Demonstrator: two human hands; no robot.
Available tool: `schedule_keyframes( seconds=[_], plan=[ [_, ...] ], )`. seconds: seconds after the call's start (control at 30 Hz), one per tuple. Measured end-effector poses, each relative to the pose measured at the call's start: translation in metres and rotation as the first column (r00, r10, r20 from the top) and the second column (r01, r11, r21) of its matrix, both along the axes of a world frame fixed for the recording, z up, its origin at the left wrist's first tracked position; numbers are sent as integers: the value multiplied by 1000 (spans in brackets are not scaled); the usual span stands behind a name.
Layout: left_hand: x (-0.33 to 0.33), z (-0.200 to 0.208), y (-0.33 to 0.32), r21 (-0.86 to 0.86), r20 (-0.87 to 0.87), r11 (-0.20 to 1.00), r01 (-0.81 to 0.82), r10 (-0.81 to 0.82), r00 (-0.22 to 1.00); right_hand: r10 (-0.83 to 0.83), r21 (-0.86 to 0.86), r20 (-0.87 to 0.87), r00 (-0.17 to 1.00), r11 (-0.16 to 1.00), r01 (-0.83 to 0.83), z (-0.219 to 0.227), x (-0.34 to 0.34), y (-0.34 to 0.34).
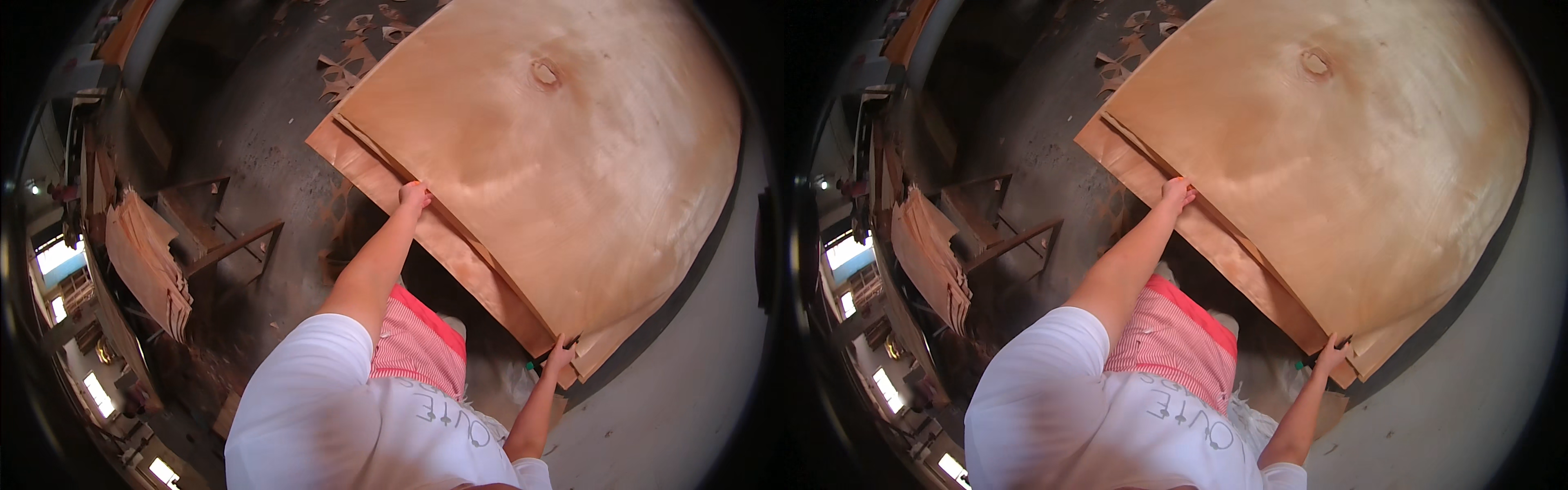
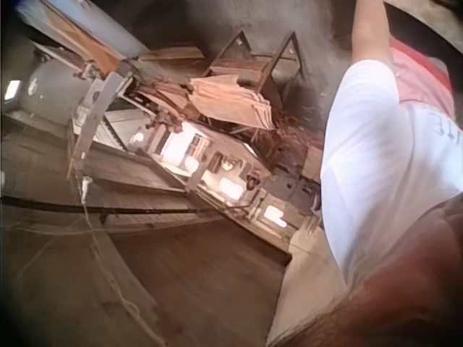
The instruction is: The person uses a utility knife and a long straightedge to cut large sheets of plywood on a workbench. They repeatedly position the straightedge, score the wood, and remove cut pieces, including a pre-cut decorative shape, while another worker is visible in the background.
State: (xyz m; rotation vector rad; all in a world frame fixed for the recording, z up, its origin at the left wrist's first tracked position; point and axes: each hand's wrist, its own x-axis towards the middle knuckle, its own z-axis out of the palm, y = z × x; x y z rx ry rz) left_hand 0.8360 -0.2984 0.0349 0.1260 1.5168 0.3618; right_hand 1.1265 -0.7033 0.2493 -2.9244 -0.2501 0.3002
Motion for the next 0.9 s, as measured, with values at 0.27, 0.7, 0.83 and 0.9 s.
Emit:
schedule_keyframes(
  seconds=[0.27,0.7,0.83,0.9],
  plan=[
    [3,-11,-18,-1,-11,999,35,-35,999,-5,-141,35,999,990,10,12,-6,-14],
    [-27,-6,0,259,-444,937,235,-101,890,68,-90,4,998,994,-67,4,2,-11],
    [-36,11,22,209,-331,942,264,-185,925,69,-122,-10,998,990,-70,14,-1,1],
    [-37,6,26,172,-275,953,251,-198,941,-6,-96,-64,998,995,-1,23,-7,21]
  ],
)
